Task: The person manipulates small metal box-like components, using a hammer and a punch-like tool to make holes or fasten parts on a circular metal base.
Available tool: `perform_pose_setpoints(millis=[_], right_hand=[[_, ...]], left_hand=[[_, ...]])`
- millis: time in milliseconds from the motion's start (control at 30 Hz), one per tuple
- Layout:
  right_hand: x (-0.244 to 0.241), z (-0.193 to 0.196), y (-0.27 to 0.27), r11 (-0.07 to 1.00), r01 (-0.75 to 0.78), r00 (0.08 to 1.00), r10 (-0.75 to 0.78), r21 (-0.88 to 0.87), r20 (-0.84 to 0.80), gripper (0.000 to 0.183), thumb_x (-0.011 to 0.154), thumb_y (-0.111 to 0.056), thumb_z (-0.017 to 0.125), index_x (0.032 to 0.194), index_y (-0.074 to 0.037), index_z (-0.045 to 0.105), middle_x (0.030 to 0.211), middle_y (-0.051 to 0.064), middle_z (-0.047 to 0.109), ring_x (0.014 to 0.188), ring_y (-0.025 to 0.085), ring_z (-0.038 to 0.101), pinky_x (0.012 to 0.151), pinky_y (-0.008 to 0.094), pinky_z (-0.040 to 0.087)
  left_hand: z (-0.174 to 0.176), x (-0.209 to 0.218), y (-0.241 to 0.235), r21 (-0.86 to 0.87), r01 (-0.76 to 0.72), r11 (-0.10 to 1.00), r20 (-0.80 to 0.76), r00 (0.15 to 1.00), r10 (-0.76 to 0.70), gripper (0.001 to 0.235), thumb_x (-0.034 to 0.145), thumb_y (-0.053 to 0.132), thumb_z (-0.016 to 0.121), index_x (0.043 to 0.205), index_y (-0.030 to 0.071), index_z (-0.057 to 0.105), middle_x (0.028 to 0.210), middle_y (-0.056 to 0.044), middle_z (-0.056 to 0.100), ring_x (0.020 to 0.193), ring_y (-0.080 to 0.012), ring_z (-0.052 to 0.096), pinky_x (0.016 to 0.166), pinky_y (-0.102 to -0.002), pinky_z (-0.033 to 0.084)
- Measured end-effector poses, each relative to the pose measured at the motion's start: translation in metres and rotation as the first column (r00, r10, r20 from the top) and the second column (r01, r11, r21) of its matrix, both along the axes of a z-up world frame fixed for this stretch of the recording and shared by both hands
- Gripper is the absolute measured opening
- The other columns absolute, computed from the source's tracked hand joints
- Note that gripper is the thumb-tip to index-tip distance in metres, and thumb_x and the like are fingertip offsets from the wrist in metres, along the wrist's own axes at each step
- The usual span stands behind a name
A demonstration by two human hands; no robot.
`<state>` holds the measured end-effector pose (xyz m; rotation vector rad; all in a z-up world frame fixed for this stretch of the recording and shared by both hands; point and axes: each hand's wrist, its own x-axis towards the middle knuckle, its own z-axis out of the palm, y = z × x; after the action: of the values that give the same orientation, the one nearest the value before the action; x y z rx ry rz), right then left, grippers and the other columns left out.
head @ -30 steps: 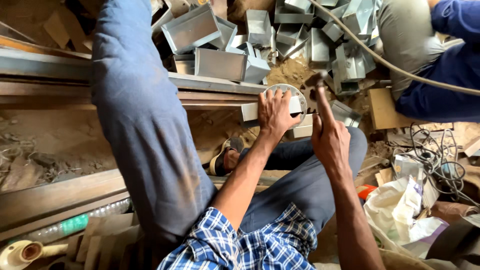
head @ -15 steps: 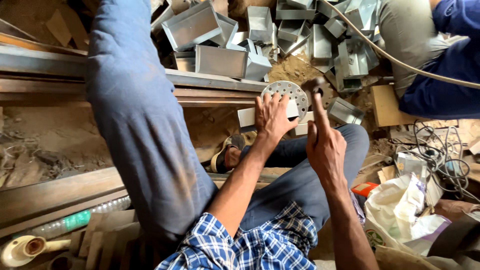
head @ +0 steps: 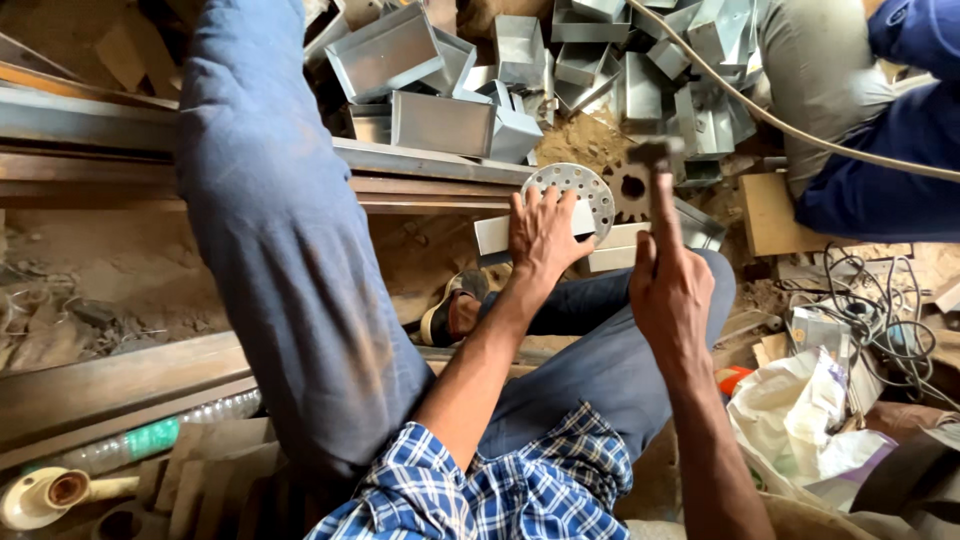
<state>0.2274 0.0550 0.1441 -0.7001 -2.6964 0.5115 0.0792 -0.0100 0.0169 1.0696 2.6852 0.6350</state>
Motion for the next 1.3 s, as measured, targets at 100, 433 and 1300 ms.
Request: perform_pose_setpoints(millis=[100, 433, 1300], right_hand=[[0.003, -0.015, -0.003, 0.999, 0.002, 0.969, -0.014, -0.052, -0.247, 0.061, 0.114, -0.012, 0.055, 0.168, -0.019, 0.028, 0.087, 0.02, 0.068, 0.052, 0.03, 0.053, 0.053, 0.045, 0.042], [-0.002, 0.006, 0.003, 0.99, 0.116, 0.97, -0.095, -0.082, 0.222, 0.071, 0.104, -0.018, 0.059, 0.165, -0.031, 0.026, 0.07, 0.021, 0.066, 0.056, 0.037, 0.063, 0.055, 0.052, 0.049], [-0.036, -0.135, 0.065, 0.853, -0.048, 0.989, -0.033, -0.519, -0.145, 0.055, 0.108, -0.01, 0.058, 0.159, -0.007, 0.039, 0.141, 0.032, 0.061, 0.131, 0.044, 0.059, 0.105, 0.044, 0.048]], left_hand=[[-0.002, -0.001, 0.003, 0.021, 0.001, 1.0, -0.016, 1.0, -0.001, 0.074, 0.061, 0.053, 0.089, 0.117, 0.009, 0.07, 0.116, -0.013, 0.069, 0.115, -0.0322, 0.058, 0.107, -0.057, 0.039], [0.006, 0.003, -0.002, 0.026, 0.005, 1.0, -0.03, 1.0, -0.004, 0.064, 0.063, 0.051, 0.087, 0.108, 0.01, 0.069, 0.114, -0.01, 0.069, 0.114, -0.0307, 0.058, 0.103, -0.051, 0.043], [0.012, -0.023, -0.015, 0.426, 0.199, 0.883, 0.06, 0.967, -0.247, 0.052, 0.086, 0.046, 0.081, 0.127, 0.017, 0.071, 0.079, 0.001, 0.076, 0.073, -0.0225, 0.073, 0.078, -0.039, 0.055]])
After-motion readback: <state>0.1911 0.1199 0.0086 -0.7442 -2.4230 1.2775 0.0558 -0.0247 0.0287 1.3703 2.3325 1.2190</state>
